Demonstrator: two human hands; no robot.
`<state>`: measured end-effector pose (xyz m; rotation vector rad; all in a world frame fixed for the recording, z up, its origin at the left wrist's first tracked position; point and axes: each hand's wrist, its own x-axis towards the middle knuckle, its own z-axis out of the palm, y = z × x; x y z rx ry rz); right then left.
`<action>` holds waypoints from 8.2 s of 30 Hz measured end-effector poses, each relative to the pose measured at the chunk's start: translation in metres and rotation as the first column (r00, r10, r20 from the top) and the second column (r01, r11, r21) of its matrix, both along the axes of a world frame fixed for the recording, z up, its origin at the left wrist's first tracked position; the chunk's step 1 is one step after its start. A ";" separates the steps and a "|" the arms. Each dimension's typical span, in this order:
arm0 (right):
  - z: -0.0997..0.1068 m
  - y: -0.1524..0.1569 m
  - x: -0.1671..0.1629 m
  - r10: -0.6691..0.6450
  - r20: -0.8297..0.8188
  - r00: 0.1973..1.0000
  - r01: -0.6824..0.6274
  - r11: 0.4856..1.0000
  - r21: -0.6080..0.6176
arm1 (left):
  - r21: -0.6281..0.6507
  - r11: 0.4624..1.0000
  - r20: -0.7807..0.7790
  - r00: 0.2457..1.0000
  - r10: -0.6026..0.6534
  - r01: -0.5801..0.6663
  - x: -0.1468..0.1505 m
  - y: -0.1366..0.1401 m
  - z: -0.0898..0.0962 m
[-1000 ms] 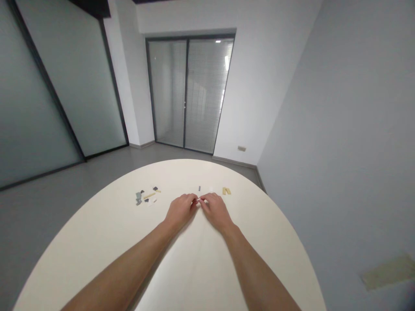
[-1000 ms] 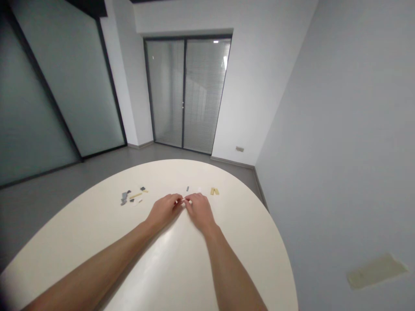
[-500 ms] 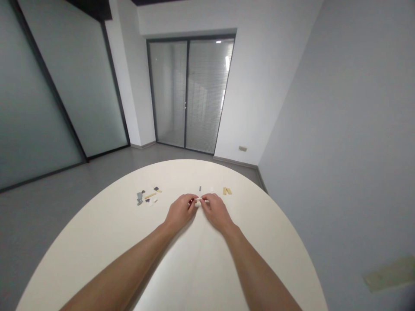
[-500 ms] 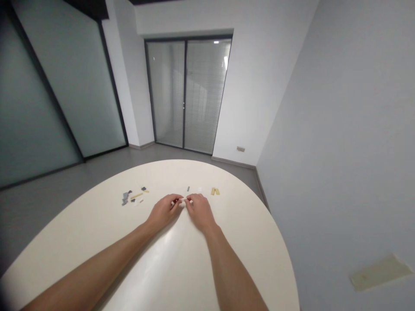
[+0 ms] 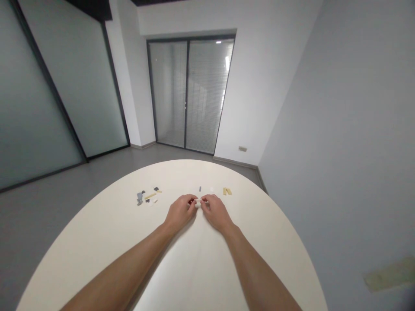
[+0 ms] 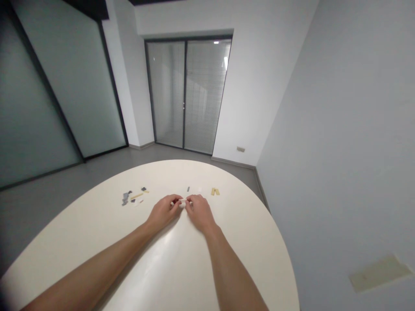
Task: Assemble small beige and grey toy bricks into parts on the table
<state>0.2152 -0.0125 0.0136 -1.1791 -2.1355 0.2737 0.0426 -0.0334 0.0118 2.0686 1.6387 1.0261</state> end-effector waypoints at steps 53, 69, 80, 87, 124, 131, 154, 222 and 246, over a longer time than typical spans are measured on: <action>-0.006 0.003 0.003 0.030 -0.077 0.997 -0.029 0.999 0.016 | 0.031 0.999 0.124 0.991 0.040 -0.044 -0.001 -0.002 0.004; -0.005 0.002 0.002 0.003 -0.050 0.999 -0.002 1.000 0.022 | 0.054 0.998 0.115 0.993 0.029 -0.035 -0.003 0.003 -0.004; -0.006 0.003 0.003 0.009 -0.031 0.999 -0.009 1.000 0.014 | 0.017 0.999 0.114 0.993 0.030 -0.032 -0.002 -0.001 0.004; -0.001 0.001 0.002 -0.011 -0.022 1.000 0.011 1.000 0.000 | 0.030 0.999 0.113 0.993 0.022 -0.026 -0.002 0.000 0.002; 0.001 -0.001 0.001 0.010 0.058 0.998 -0.011 1.000 0.016 | -0.001 1.000 0.126 0.992 -0.029 0.029 -0.001 -0.001 0.002; 0.001 0.000 0.002 0.031 -0.002 1.000 -0.031 0.999 0.027 | 0.039 0.999 0.125 0.992 -0.009 0.005 -0.001 -0.001 0.001; 0.003 -0.002 0.001 0.160 -0.035 0.986 -0.154 0.978 0.138 | 0.032 0.997 0.178 0.981 -0.078 0.073 -0.001 -0.001 -0.003; -0.012 0.012 0.009 0.023 -0.345 0.938 -0.072 0.989 -0.132 | -0.008 0.994 0.388 0.916 -0.099 0.110 0.007 0.033 -0.017; -0.008 0.009 0.008 0.012 -0.352 0.936 -0.050 0.994 -0.100 | 0.004 0.990 0.408 0.904 -0.129 0.139 0.005 0.021 -0.007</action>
